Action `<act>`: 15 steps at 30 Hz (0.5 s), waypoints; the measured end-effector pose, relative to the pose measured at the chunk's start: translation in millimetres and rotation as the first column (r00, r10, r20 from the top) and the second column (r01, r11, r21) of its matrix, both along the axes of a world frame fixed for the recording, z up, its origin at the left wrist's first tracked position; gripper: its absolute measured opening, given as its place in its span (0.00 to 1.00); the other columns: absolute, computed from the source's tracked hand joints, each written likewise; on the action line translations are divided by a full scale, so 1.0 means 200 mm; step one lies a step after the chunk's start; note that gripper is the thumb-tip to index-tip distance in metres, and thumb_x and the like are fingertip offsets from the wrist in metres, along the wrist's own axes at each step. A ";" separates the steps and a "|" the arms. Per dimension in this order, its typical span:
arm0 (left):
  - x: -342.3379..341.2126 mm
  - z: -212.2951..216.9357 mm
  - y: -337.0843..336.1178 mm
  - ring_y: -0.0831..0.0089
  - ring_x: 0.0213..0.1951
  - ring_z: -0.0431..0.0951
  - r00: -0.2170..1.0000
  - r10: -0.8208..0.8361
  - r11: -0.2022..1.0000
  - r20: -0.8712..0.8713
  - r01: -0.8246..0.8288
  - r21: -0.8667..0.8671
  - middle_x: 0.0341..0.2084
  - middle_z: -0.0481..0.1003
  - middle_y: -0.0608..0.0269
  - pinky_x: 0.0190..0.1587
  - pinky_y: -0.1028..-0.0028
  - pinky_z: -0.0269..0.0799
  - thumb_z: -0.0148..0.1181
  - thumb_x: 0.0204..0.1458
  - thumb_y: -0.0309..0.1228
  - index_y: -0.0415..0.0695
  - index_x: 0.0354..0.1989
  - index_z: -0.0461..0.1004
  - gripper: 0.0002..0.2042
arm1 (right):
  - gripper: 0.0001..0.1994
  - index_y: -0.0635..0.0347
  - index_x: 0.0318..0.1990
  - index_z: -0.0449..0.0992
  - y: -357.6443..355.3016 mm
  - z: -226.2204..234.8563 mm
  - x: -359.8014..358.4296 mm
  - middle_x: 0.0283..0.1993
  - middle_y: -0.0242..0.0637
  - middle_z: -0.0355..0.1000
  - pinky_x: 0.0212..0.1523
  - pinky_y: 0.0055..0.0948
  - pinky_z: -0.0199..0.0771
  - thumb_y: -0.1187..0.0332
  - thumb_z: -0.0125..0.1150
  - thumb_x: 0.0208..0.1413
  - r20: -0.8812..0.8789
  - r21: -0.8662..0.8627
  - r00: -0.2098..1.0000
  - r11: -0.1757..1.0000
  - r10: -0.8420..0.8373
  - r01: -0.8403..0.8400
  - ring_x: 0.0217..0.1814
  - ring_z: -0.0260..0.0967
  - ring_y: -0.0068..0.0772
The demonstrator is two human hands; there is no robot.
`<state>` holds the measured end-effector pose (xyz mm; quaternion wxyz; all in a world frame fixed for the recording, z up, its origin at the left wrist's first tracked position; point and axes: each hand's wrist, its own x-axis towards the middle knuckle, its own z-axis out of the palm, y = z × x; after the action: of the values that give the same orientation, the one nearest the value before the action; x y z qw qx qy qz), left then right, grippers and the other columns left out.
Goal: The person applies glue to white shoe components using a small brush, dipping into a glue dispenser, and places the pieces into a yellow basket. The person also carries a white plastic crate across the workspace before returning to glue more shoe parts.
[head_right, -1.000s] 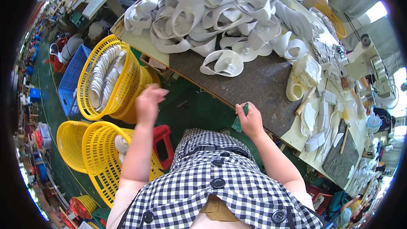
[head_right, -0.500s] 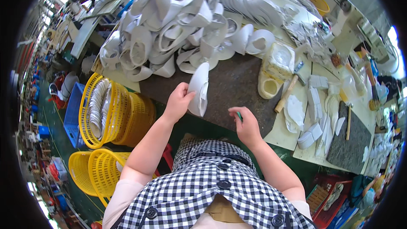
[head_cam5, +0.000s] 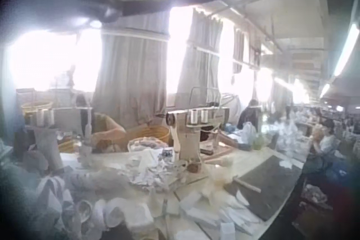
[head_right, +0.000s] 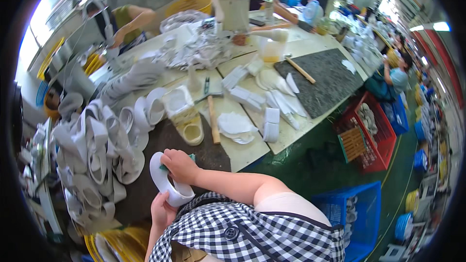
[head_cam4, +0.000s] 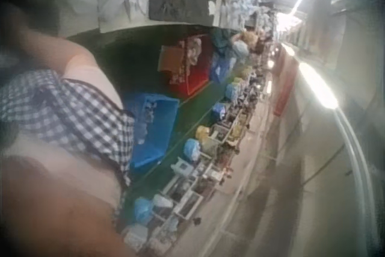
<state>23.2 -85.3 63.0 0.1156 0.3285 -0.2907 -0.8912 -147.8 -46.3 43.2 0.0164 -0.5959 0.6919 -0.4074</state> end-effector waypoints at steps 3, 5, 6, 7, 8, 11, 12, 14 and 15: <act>-0.07 0.05 -0.04 0.64 0.44 0.71 0.987 -0.157 0.987 0.019 0.157 0.016 0.42 0.69 0.55 0.48 0.64 0.66 0.44 0.54 0.34 0.34 0.49 0.61 0.18 | 0.14 0.58 0.31 0.62 0.04 -0.02 0.00 0.31 0.40 0.61 0.32 0.38 0.61 0.72 0.59 0.33 -0.050 0.042 0.998 0.998 -0.050 0.052 0.33 0.62 0.44; -0.11 0.07 -0.06 0.65 0.44 0.71 0.989 -0.099 0.994 0.106 0.105 -0.045 0.42 0.69 0.56 0.48 0.66 0.66 0.44 0.54 0.34 0.35 0.49 0.61 0.18 | 0.13 0.58 0.31 0.62 0.07 -0.04 0.01 0.31 0.40 0.61 0.32 0.37 0.62 0.72 0.58 0.35 -0.069 0.059 0.995 0.995 -0.071 0.075 0.34 0.62 0.43; -0.14 0.01 -0.07 0.68 0.38 0.73 0.979 -0.063 0.974 0.193 0.102 -0.201 0.38 0.71 0.58 0.41 0.69 0.70 0.45 0.54 0.33 0.37 0.48 0.62 0.16 | 0.13 0.58 0.32 0.62 0.09 -0.05 0.02 0.31 0.40 0.61 0.32 0.37 0.62 0.72 0.57 0.36 -0.086 0.060 0.994 0.996 -0.064 0.069 0.34 0.63 0.42; -0.14 -0.03 -0.10 0.68 0.38 0.73 0.979 -0.071 0.973 0.193 0.111 -0.202 0.38 0.71 0.58 0.41 0.69 0.70 0.45 0.54 0.33 0.37 0.48 0.62 0.16 | 0.12 0.58 0.32 0.63 0.11 -0.06 0.02 0.31 0.39 0.62 0.32 0.36 0.62 0.71 0.56 0.38 -0.103 0.061 0.993 0.996 -0.055 0.062 0.33 0.63 0.42; -0.16 -0.04 -0.12 0.68 0.32 0.74 0.972 -0.107 0.952 0.211 0.162 -0.262 0.35 0.71 0.57 0.36 0.70 0.71 0.45 0.54 0.32 0.37 0.47 0.62 0.15 | 0.13 0.59 0.34 0.63 0.13 -0.06 0.02 0.32 0.40 0.62 0.33 0.36 0.63 0.71 0.57 0.38 -0.074 0.106 0.997 0.993 -0.035 0.043 0.35 0.64 0.42; -0.18 -0.05 -0.13 0.68 0.18 0.72 0.957 -0.164 0.941 0.239 0.224 -0.252 0.25 0.71 0.57 0.23 0.70 0.72 0.45 0.54 0.30 0.39 0.44 0.61 0.11 | 0.16 0.59 0.35 0.63 0.20 -0.02 0.00 0.33 0.40 0.61 0.34 0.36 0.65 0.71 0.59 0.35 0.110 0.115 0.993 0.993 -0.030 0.017 0.37 0.64 0.42; -0.19 -0.07 -0.14 0.67 0.18 0.72 0.966 -0.172 0.968 0.196 0.202 -0.147 0.24 0.71 0.57 0.23 0.69 0.72 0.44 0.54 0.29 0.39 0.45 0.61 0.11 | 0.16 0.60 0.35 0.64 0.21 0.02 -0.01 0.33 0.40 0.61 0.35 0.36 0.65 0.72 0.59 0.35 0.134 0.126 0.991 0.992 -0.026 0.009 0.37 0.64 0.42; -0.19 -0.09 -0.11 0.66 0.18 0.71 0.971 -0.184 0.979 0.154 0.195 -0.056 0.22 0.69 0.58 0.24 0.67 0.72 0.43 0.55 0.30 0.40 0.45 0.60 0.12 | 0.16 0.60 0.35 0.64 0.22 0.04 -0.02 0.33 0.40 0.61 0.35 0.36 0.65 0.71 0.59 0.34 0.044 0.167 0.998 0.985 -0.039 0.031 0.37 0.64 0.41; -0.19 -0.08 -0.09 0.66 0.18 0.71 0.970 -0.183 0.980 0.162 0.193 -0.051 0.22 0.69 0.58 0.24 0.67 0.72 0.43 0.55 0.30 0.40 0.45 0.60 0.12 | 0.16 0.60 0.34 0.64 0.22 0.04 -0.03 0.33 0.39 0.62 0.34 0.36 0.65 0.71 0.59 0.34 -0.051 0.203 0.998 0.978 -0.045 0.055 0.36 0.64 0.41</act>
<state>-15.8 -103.0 46.9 0.0181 0.3645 -0.3580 -0.8595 -152.9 -2.8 50.4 0.0512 -0.5828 0.7450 -0.3204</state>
